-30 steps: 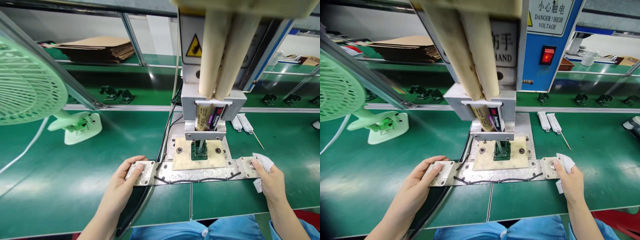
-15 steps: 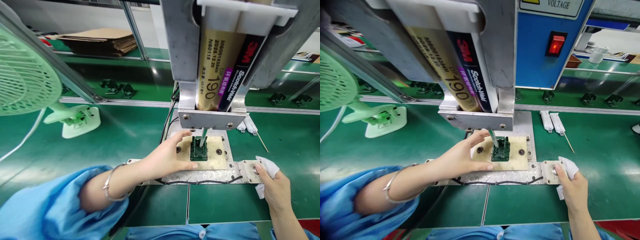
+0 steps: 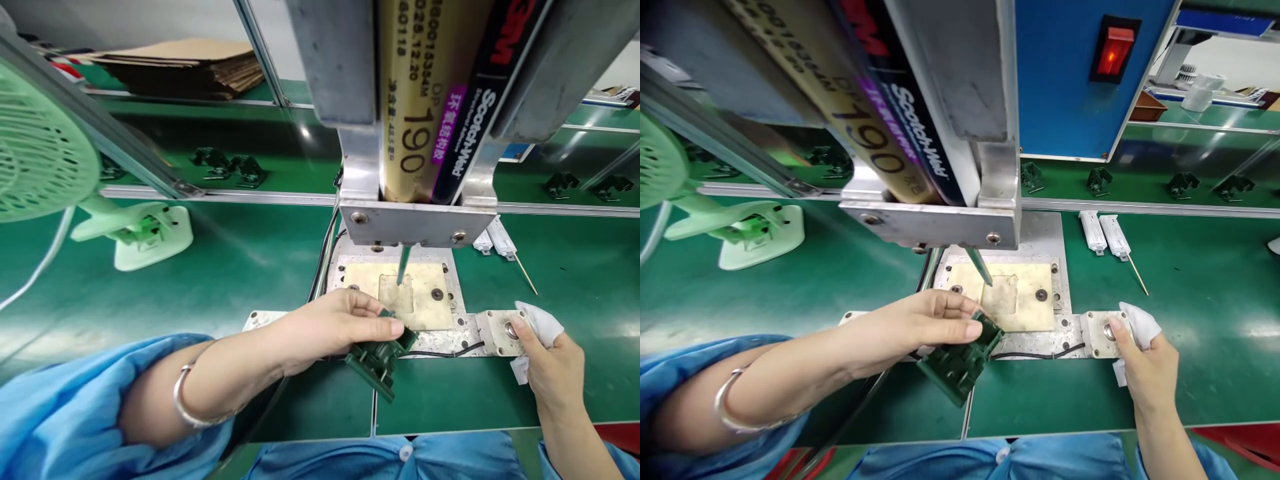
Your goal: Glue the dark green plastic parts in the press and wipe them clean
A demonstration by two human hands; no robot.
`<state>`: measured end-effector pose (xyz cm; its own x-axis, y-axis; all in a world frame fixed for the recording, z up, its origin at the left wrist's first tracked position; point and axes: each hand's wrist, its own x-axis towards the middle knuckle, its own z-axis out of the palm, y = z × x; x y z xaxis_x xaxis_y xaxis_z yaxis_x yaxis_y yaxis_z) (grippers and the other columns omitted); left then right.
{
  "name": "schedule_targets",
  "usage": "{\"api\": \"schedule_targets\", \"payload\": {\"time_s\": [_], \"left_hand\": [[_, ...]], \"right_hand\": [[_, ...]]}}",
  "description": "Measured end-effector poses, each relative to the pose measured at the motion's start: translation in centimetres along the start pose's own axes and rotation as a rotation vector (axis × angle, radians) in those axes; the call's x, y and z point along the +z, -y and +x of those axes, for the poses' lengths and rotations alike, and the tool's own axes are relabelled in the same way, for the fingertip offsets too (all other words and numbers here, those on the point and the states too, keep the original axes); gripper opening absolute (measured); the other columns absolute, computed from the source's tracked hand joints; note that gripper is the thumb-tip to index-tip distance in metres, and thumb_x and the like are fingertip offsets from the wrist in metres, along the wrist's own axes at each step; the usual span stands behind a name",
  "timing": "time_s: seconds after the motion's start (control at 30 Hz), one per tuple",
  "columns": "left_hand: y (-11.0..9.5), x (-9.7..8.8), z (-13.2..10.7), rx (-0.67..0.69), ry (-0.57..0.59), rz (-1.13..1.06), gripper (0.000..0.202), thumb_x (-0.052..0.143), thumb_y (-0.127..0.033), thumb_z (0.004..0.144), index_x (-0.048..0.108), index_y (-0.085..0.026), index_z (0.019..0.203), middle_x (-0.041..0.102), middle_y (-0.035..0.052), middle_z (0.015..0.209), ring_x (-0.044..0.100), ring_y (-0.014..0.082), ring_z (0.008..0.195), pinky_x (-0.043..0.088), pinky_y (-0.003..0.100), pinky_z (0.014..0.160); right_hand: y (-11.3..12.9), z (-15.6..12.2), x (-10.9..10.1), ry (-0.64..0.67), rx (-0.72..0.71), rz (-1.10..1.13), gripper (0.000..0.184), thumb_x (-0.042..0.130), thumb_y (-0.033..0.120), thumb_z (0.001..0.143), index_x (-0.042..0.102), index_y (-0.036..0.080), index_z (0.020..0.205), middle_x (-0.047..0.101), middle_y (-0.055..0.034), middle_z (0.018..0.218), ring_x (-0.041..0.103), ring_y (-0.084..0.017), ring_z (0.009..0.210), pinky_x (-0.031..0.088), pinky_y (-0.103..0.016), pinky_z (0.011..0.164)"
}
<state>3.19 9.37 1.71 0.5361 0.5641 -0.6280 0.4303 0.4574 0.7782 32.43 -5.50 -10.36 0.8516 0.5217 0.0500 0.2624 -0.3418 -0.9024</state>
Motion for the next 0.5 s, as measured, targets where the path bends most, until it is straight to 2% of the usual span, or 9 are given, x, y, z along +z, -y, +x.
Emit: {"api": "schedule_targets", "payload": {"time_s": [0.07, 0.1, 0.13, 0.17, 0.23, 0.33, 0.37, 0.43, 0.5], "left_hand": [[0.9, 0.6, -1.0, 0.083, 0.041, 0.022, 0.043, 0.089, -0.039, 0.059, 0.071, -0.016, 0.091, 0.072, 0.0032, 0.088, 0.068, 0.0195, 0.085, 0.056, 0.03, 0.083], [1.3, 1.0, -1.5, 0.16, 0.053, 0.041, 0.044, 0.089, -0.034, 0.059, 0.071, -0.017, 0.096, 0.072, 0.0037, 0.095, 0.068, 0.0204, 0.09, 0.055, 0.03, 0.086], [1.7, 1.3, -2.1, 0.239, 0.051, 0.068, 0.047, 0.088, -0.03, 0.059, 0.071, -0.019, 0.101, 0.072, 0.0038, 0.102, 0.068, 0.0212, 0.095, 0.055, 0.03, 0.088], [2.0, 1.6, -2.7, 0.317, 0.044, 0.1, 0.05, 0.088, -0.026, 0.06, 0.07, -0.021, 0.107, 0.071, 0.0033, 0.107, 0.068, 0.0216, 0.1, 0.055, 0.03, 0.09], [2.5, 2.0, -3.7, 0.457, 0.022, 0.181, 0.054, 0.087, -0.022, 0.061, 0.069, -0.025, 0.112, 0.069, 0.0016, 0.112, 0.068, 0.0207, 0.104, 0.056, 0.028, 0.091], [3.1, 2.3, -4.5, 0.613, -0.007, 0.331, 0.056, 0.087, -0.022, 0.064, 0.068, -0.028, 0.116, 0.069, -0.0005, 0.11, 0.068, 0.0181, 0.103, 0.055, 0.026, 0.092], [3.2, 2.4, -4.6, 0.656, -0.02, 0.373, 0.056, 0.088, -0.022, 0.064, 0.067, -0.028, 0.116, 0.069, -0.0007, 0.109, 0.068, 0.0175, 0.102, 0.055, 0.025, 0.092], [3.6, 2.6, -4.7, 0.721, -0.042, 0.436, 0.057, 0.087, -0.017, 0.064, 0.067, -0.026, 0.116, 0.07, 0.0, 0.107, 0.068, 0.0165, 0.099, 0.056, 0.023, 0.09], [3.9, 2.8, -4.9, 0.761, -0.055, 0.476, 0.057, 0.085, -0.013, 0.063, 0.067, -0.022, 0.116, 0.07, 0.0014, 0.104, 0.069, 0.0157, 0.095, 0.057, 0.021, 0.086]], "right_hand": [[0.1, -1.3, -0.6, -0.161, -0.223, -0.158, 0.051, 0.08, 0.055, 0.074, 0.076, 0.014, 0.103, 0.074, -0.0108, 0.09, 0.071, -0.033, 0.086, 0.057, -0.043, 0.079], [0.4, -2.2, -1.1, -0.195, -0.379, -0.223, 0.042, 0.08, 0.051, 0.076, 0.076, 0.016, 0.101, 0.073, -0.0097, 0.087, 0.071, -0.032, 0.081, 0.057, -0.042, 0.078], [1.0, -3.3, -1.6, -0.168, -0.557, -0.261, 0.034, 0.08, 0.045, 0.078, 0.075, 0.018, 0.1, 0.072, -0.0084, 0.086, 0.07, -0.029, 0.077, 0.057, -0.041, 0.076], [1.9, -4.5, -2.1, -0.076, -0.731, -0.256, 0.028, 0.079, 0.04, 0.081, 0.073, 0.021, 0.1, 0.071, -0.0073, 0.087, 0.069, -0.027, 0.073, 0.057, -0.038, 0.073], [4.6, -6.6, -2.8, 0.23, -1.01, -0.205, 0.024, 0.072, 0.036, 0.088, 0.069, 0.023, 0.108, 0.069, -0.0068, 0.095, 0.067, -0.023, 0.075, 0.056, -0.034, 0.069], [9.2, -8.4, -2.5, 0.653, -1.14, -0.231, 0.03, 0.053, 0.042, 0.101, 0.063, 0.018, 0.115, 0.065, -0.0087, 0.094, 0.065, -0.021, 0.077, 0.055, -0.032, 0.069], [10.5, -8.7, -2.0, 0.739, -1.162, -0.253, 0.032, 0.045, 0.043, 0.103, 0.063, 0.017, 0.112, 0.064, -0.0084, 0.091, 0.064, -0.02, 0.075, 0.054, -0.032, 0.067], [12.1, -9.0, -0.8, 0.858, -1.209, -0.305, 0.035, 0.038, 0.035, 0.105, 0.065, 0.016, 0.093, 0.06, -0.006, 0.08, 0.058, -0.018, 0.064, 0.049, -0.031, 0.057], [12.4, -9.4, 0.1, 0.889, -1.271, -0.331, 0.042, 0.033, 0.02, 0.103, 0.06, 0.018, 0.07, 0.052, -0.003, 0.067, 0.049, -0.016, 0.053, 0.038, -0.031, 0.046]]}}
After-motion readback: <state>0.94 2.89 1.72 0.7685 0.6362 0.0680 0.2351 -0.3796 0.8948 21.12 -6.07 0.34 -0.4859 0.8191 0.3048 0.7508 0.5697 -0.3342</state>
